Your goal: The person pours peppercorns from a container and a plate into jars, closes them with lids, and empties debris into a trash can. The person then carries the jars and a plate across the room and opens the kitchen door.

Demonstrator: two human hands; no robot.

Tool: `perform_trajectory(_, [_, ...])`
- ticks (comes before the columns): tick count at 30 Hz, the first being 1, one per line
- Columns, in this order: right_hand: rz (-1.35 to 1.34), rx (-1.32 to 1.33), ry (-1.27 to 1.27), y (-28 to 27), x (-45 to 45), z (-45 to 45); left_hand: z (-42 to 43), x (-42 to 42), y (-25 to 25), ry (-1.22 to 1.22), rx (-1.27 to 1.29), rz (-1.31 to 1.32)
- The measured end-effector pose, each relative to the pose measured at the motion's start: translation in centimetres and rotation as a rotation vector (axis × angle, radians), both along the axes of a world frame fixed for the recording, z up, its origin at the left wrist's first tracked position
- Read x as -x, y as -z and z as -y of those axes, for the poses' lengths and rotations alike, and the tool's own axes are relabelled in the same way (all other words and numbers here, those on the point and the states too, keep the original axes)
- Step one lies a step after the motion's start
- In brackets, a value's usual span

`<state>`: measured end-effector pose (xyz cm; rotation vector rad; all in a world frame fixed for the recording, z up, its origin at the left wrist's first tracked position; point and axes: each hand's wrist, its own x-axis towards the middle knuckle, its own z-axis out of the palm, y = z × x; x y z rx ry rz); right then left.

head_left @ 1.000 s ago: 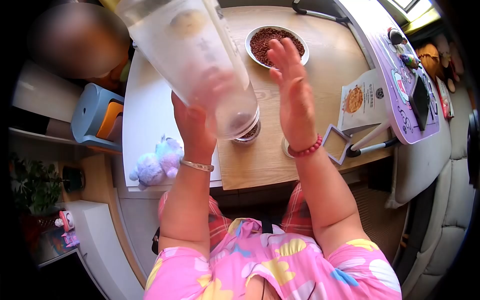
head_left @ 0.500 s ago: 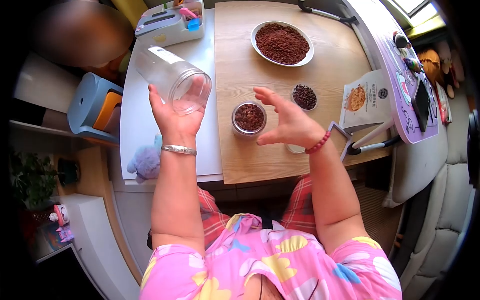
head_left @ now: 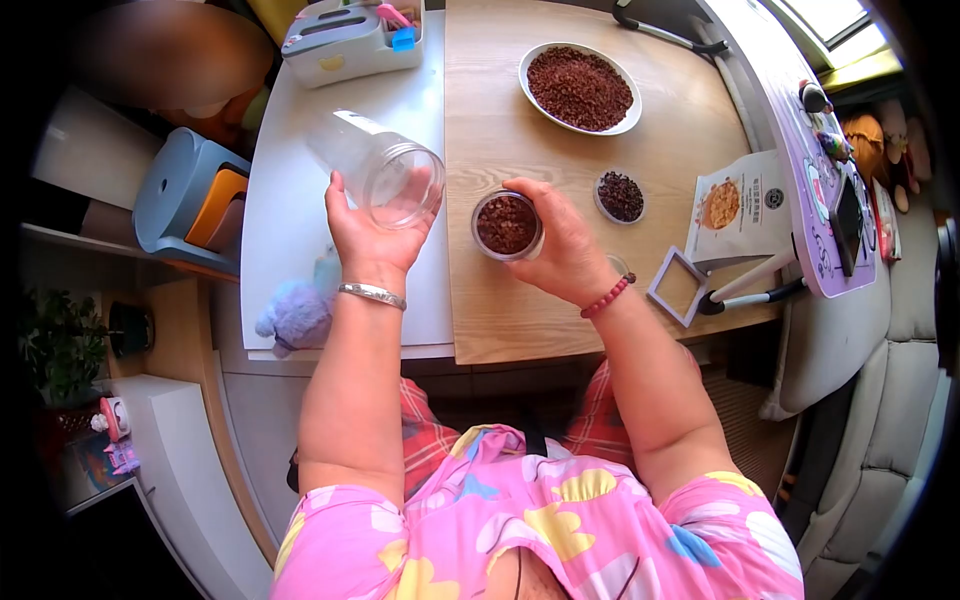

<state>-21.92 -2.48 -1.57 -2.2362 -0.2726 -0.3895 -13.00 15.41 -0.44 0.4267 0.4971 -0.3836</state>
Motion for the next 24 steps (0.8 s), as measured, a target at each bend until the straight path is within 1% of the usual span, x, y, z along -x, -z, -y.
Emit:
perform_trajectory(2, [0.011, -0.008, 0.013, 0.0, -0.1, -0.2, 0.0, 0.0, -0.2, -0.006, -0.007, -0.002])
perform_trajectory(4, [-0.025, -0.072, 0.025, -0.3, -0.1, -0.3, 0.0, 0.1, -0.2, -0.01, -0.014, -0.006])
perform_trajectory(8, [-0.027, -0.052, 0.036, -0.1, -0.1, -0.3, -0.2, 0.0, 0.3, -0.009, 0.009, -0.001])
perform_trajectory(11, [0.043, -0.066, 0.014, 0.0, -0.4, -0.1, -0.3, -0.1, 1.0, 0.0, 0.049, 0.003])
perform_trajectory(13, [0.046, 0.014, 0.036, 0.4, -0.4, -0.1, -0.3, -0.1, 0.9, 0.006, 0.058, 0.007])
perform_trajectory(17, [0.031, -0.024, 0.047, 0.4, -0.4, -0.2, -0.3, -0.1, 1.1, 0.004, 0.048, 0.007])
perform_trajectory(19, [-0.131, -0.185, 0.069, 0.5, -0.4, -0.2, -0.3, -0.1, 1.1, 0.008, 0.062, 0.022])
perform_trajectory(20, [-0.128, -0.182, 0.069, 0.5, -0.5, -0.1, -0.3, -0.1, 1.0, 0.005, 0.051, 0.01])
perform_trajectory(22, [-0.249, -0.394, 0.082, 0.8, -0.7, 0.0, -0.3, 0.0, 0.8, 0.0, 0.043, -0.002])
perform_trajectory(24, [-0.241, -0.413, 0.101, 1.1, -1.0, 0.4, -0.3, 0.1, 0.6, 0.005, 0.01, 0.001])
